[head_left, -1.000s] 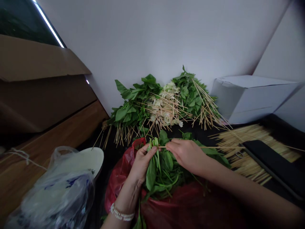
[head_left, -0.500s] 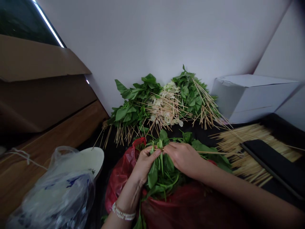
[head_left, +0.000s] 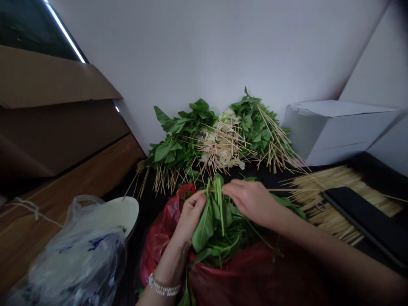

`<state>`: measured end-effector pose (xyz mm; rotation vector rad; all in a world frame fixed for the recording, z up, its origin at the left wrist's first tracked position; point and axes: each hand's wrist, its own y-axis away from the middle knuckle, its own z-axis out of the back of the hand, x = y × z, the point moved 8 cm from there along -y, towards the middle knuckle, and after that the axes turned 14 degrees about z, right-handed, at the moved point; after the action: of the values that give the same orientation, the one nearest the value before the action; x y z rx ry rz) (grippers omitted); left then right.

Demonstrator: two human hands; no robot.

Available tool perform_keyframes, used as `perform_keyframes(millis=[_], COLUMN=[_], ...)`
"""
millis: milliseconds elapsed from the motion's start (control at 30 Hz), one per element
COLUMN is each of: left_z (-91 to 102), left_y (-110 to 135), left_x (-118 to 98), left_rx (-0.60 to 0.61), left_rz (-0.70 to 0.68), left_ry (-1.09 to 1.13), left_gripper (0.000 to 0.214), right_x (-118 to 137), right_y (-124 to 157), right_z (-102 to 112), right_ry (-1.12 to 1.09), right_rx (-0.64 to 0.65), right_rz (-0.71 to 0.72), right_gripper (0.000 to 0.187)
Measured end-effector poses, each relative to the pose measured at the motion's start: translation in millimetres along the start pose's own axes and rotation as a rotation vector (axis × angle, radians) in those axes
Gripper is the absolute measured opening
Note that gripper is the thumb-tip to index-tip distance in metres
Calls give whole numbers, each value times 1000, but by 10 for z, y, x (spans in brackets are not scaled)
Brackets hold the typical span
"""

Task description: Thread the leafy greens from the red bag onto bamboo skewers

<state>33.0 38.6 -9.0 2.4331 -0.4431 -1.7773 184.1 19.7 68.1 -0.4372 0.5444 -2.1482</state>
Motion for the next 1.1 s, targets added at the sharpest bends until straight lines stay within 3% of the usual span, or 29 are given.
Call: perform_keyframes(millis=[67, 133, 267, 467, 600, 733, 867, 1000, 1100], left_z=[90, 216, 341, 287, 204, 206, 254, 295, 295], left_y=[-27, -46, -34, 20, 1, -6, -18, -1, -31], left_x=[-59, -111, -166, -276, -239, -138, -141, -260, -207], left_rx=[-52, -147, -279, -348, -362, -379, -377, -362, -255], left_rz=[-28, -72, -147, -309, -377, -335, -270, -329, -217], left_ry=[120, 212, 103, -438, -902, -1064, -911, -543, -199], left_gripper=[56, 52, 31, 7, 29, 46, 43, 40, 42], right_x=[-159, -341, -598, -630, -575, -527, -525, -575, -608], right_y=[30, 104, 239, 253, 223, 210, 204, 222, 233], right_z=[321, 616, 911, 910, 895, 916, 903, 888, 906], right_ry=[60, 66, -12, -109, -104, -97, -115, -204, -287], right_rx=[-198, -390, -597, -634, -595, -613, -609, -618, -650], right_rz=[-46, -116, -229, -237, -226, -203, -197, -216, -235], right_gripper=[25, 23, 22, 24, 25, 22, 23, 26, 27])
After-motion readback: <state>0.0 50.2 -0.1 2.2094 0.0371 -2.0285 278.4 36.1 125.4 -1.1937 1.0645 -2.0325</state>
